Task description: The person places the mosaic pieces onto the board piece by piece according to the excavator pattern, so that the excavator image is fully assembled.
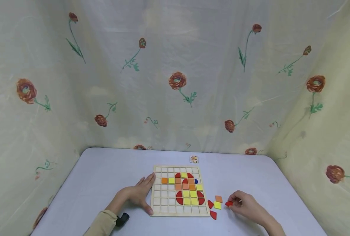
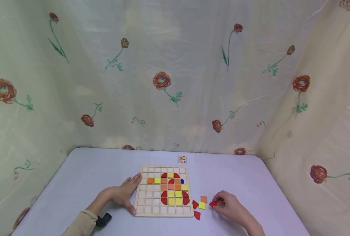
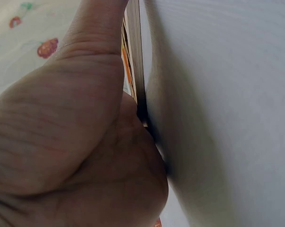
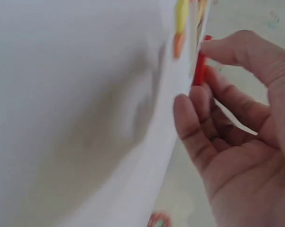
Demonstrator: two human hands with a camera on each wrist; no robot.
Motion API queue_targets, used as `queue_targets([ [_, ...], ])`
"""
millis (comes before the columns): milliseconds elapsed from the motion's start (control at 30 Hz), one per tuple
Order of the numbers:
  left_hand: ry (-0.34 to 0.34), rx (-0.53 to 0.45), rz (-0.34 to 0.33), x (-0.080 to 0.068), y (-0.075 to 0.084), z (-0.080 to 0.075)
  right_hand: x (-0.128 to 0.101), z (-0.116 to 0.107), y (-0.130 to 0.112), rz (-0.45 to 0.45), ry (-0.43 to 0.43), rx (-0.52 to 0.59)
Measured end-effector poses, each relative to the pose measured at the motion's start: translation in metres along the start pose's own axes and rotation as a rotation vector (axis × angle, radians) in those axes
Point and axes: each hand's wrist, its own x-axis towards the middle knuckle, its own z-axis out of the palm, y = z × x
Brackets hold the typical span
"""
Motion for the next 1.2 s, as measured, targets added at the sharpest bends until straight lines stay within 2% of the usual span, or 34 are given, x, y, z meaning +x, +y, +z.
queue_targets([
  [200,0.006,0.002,-0.015,0.002,0.0,0.001,0.037,0.014,-0.043,-0.022,0.016,0.028],
  [333,0.007,0.013,-0.016,0.001,-0.002,0.001,0.072,0.03,-0.074,-0.053,-0.021,0.027],
  [500,-0.001,0.014,0.006,-0.001,-0.003,-0.001,0.114,0.056,-0.109,-0.161,-0.075,0.02],
  [700,0.004,0.037,0.045,-0.001,-0.005,-0.001,0.155,0.091,-0.138,-0.303,-0.106,-0.05],
  [933,0.01,0.039,0.069,-0.001,-0.005,-0.002,0.179,0.113,-0.155,-0.264,-0.133,-0.055],
  [1067,0.01,0.04,0.079,-0.001,-0.005,-0.002,0.185,0.12,-0.158,-0.269,-0.144,-0.084],
  [1200,0.004,0.042,0.077,-0.002,-0.006,-0.002,0.188,0.123,-0.159,-0.239,-0.163,-0.067],
])
